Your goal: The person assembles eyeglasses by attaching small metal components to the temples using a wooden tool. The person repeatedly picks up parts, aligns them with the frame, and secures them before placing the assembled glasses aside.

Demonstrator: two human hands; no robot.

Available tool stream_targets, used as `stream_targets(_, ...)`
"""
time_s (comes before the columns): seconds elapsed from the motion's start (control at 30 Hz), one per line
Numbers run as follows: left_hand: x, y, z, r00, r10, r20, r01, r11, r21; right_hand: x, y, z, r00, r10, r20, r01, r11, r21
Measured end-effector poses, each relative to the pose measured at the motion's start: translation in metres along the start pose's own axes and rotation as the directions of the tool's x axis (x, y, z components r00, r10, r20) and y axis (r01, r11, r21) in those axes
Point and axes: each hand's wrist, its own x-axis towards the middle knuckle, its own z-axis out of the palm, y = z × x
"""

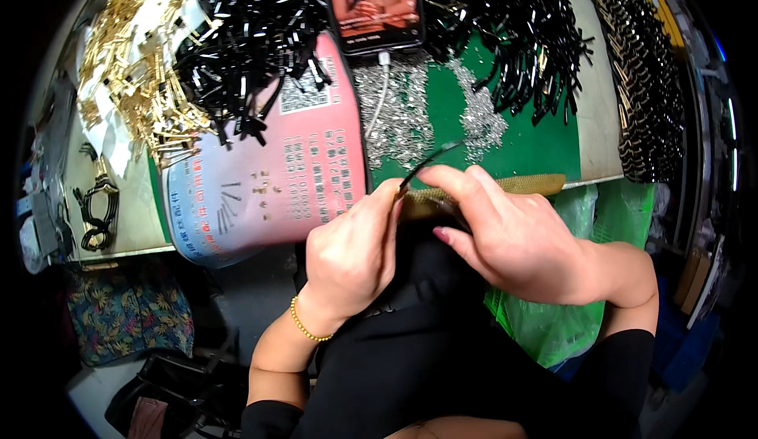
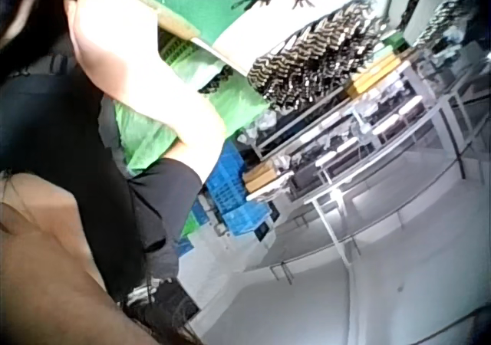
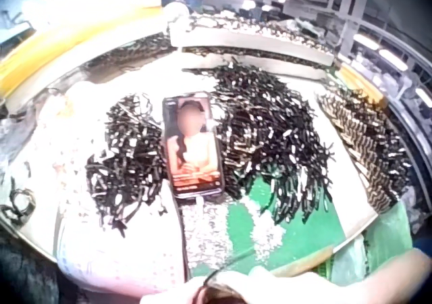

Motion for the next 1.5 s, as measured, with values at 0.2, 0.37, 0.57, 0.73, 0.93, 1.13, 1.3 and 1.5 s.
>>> stream_targets(0.2, -0.017, -0.015, -0.031, 0.845, -0.509, -0.164, 0.331, 0.738, -0.588, 0.097, -0.015, 0.004, 0.980, -0.191, -0.049, 0.175, 0.956, -0.236)
stream_targets(0.37, -0.021, -0.042, -0.053, 0.849, -0.322, -0.419, 0.075, 0.859, -0.506, 0.175, -0.024, 0.038, 0.932, -0.304, -0.199, 0.205, 0.893, -0.401)
stream_targets(0.57, -0.021, -0.098, -0.147, 0.802, -0.409, -0.436, 0.546, 0.797, 0.258, 0.154, -0.035, 0.032, 0.959, -0.270, -0.086, 0.194, 0.846, -0.496)
stream_targets(0.73, 0.002, -0.122, -0.156, 0.921, -0.359, -0.153, 0.386, 0.893, 0.229, 0.147, -0.022, 0.027, 0.965, -0.215, -0.149, 0.150, 0.920, -0.361)
stream_targets(0.93, 0.013, -0.104, -0.137, 0.953, -0.298, -0.051, 0.299, 0.903, 0.309, 0.128, -0.018, -0.006, 0.984, -0.078, -0.159, 0.074, 0.997, -0.031)
stream_targets(1.13, -0.011, -0.055, -0.117, 0.881, -0.454, -0.133, 0.430, 0.886, -0.174, 0.054, -0.009, -0.025, 0.991, 0.111, -0.078, -0.009, 0.626, 0.780)
stream_targets(1.3, 0.003, 0.012, -0.044, 0.973, -0.138, 0.183, 0.194, 0.920, -0.340, 0.022, -0.006, -0.004, 0.949, 0.307, -0.071, -0.031, 0.315, 0.949)
stream_targets(1.5, 0.000, 0.017, -0.004, 0.986, -0.070, 0.148, 0.118, 0.931, -0.345, 0.000, 0.014, 0.000, 0.923, 0.384, 0.033, -0.151, 0.281, 0.948)
